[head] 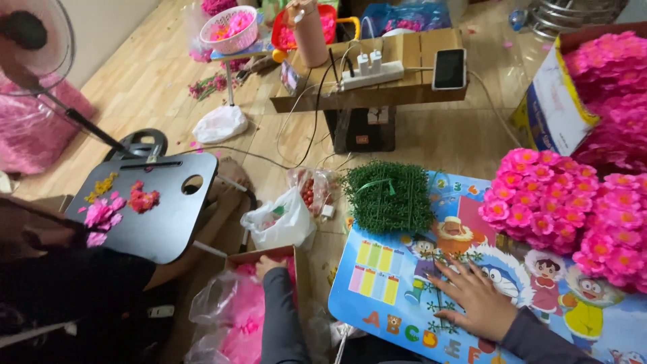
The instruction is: The person is manually attaching small pink artificial flowers to a larger floral arrangement base by pressing the stems into the structure.
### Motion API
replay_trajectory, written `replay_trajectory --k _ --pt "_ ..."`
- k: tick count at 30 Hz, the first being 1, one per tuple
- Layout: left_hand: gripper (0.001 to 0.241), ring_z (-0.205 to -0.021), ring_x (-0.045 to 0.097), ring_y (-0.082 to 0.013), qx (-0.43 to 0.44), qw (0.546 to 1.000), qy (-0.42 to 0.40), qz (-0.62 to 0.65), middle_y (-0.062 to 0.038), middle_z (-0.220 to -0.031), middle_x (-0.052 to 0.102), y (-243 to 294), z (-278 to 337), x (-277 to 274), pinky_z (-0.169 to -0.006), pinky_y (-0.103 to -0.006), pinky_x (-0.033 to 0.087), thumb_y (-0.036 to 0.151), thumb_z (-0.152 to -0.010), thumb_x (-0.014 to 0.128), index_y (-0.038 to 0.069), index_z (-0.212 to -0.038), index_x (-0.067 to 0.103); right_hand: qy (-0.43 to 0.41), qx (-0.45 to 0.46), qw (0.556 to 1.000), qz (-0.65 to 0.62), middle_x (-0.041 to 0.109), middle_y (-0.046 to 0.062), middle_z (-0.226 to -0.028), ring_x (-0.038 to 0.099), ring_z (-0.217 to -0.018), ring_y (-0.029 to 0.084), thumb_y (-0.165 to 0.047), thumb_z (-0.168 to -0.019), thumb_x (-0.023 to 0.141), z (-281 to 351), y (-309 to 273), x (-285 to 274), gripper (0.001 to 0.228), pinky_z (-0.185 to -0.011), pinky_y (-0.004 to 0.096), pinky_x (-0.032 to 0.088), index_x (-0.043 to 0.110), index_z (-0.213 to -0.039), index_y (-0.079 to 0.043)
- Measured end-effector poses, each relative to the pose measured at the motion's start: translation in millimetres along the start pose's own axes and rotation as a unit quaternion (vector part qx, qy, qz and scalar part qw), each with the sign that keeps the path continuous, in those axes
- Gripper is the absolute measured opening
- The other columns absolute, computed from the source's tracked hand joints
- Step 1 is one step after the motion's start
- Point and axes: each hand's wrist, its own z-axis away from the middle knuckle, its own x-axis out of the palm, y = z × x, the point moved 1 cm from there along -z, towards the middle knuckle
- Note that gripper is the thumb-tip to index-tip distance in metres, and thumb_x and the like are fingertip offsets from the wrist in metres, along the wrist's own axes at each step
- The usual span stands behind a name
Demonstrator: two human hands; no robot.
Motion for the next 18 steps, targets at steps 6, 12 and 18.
replay_trajectory --k 6,12,18 --pt "0.084 -0.134 0.049 -0.0386 -0.097 0.978 -0.155 -0.096 -0.01 -0.15 0.045 20 33 -30 -0.107 -0.0607 0.037 0.06 -0.08 0.074 0.025 -0.145 0.034 -0.391 0.048 0.848 -0.355 -0.001 -0.002 -0.169 -0.006 -0.154 0.031 -0.08 -0.094 0.032 -13 4 -15 0.082 -0.122 0.056 0.0 0.01 -0.161 -0.039" --pt "0.047 -0.133 0.051 -0.0357 -0.048 0.97 -0.215 -0.105 0.001 -0.153 0.048 16 22 -29 -0.111 -0.0553 0.031 0.042 -0.101 0.038 0.042 -0.148 0.045 -0.374 0.046 0.853 -0.362 -0.002 -0.001 -0.169 -0.008 -0.154 0.031 -0.079 -0.095 0.036 -9 3 -12 0.082 -0.121 0.056 -0.001 0.008 -0.162 -0.039" --pt "0.038 -0.111 0.068 -0.04 -0.011 0.986 -0.167 0.015 -0.014 -0.123 0.07 -26 -5 -26 -0.097 -0.0454 0.053 0.023 -0.086 0.055 0.031 -0.119 0.071 -0.351 0.049 0.861 -0.363 -0.001 -0.002 -0.169 -0.006 -0.154 0.031 -0.075 -0.098 0.043 -3 5 -5 0.08 -0.121 0.055 0.0 0.011 -0.162 -0.038"
